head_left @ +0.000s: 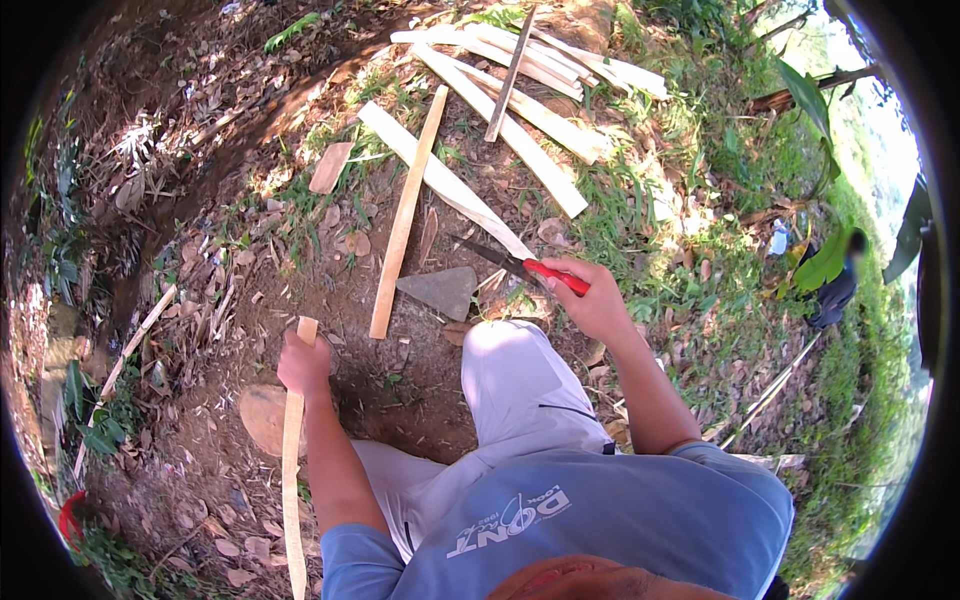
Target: The person sits on the ground in a wooded area and uses a hand saw to cut a long piece of wood into smaller sections. They hold the wood steady with one hand and saw with the other, placing the cut pieces on the ground nearby.
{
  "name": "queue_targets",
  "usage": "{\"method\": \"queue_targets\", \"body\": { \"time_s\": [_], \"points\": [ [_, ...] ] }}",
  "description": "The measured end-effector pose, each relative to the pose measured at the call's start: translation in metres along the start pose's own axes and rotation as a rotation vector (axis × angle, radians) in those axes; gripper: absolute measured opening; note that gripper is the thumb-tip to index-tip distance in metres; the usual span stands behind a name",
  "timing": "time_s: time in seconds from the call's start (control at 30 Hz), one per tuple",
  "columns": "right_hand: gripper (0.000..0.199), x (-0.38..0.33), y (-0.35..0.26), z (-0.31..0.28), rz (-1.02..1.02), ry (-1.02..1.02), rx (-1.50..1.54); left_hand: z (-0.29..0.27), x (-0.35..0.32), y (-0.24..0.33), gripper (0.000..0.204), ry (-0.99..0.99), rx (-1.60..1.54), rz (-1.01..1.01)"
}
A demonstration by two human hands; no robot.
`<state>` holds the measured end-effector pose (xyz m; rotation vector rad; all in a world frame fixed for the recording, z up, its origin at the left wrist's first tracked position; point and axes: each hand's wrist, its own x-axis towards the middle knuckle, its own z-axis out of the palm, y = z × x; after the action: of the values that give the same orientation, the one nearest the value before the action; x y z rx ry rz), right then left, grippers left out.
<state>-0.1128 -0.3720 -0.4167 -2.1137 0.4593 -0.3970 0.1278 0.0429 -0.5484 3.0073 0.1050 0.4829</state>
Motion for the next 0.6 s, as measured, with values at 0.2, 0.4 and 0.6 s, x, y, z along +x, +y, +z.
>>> {"method": "queue_targets", "body": {
  "time_s": [0.2, 0.4, 0.6],
  "points": [
    [0.032, 0.000, 0.008, 0.000, -0.011, 0.029, 0.022, 0.003, 0.000, 0.001, 0.032, -0.009, 0.019, -0.001],
    [0.032, -0.001, 0.005, -0.005, 0.029, 0.030, 0.044, 0.005, 0.000, -0.001, 0.033, -0.016, 0.036, 0.004],
    [0.031, 0.000, 0.014, -0.003, -0.023, 0.067, -0.005, 0.005, 0.000, 0.000, 0.032, -0.009, 0.030, 0.009]
  ]
}}
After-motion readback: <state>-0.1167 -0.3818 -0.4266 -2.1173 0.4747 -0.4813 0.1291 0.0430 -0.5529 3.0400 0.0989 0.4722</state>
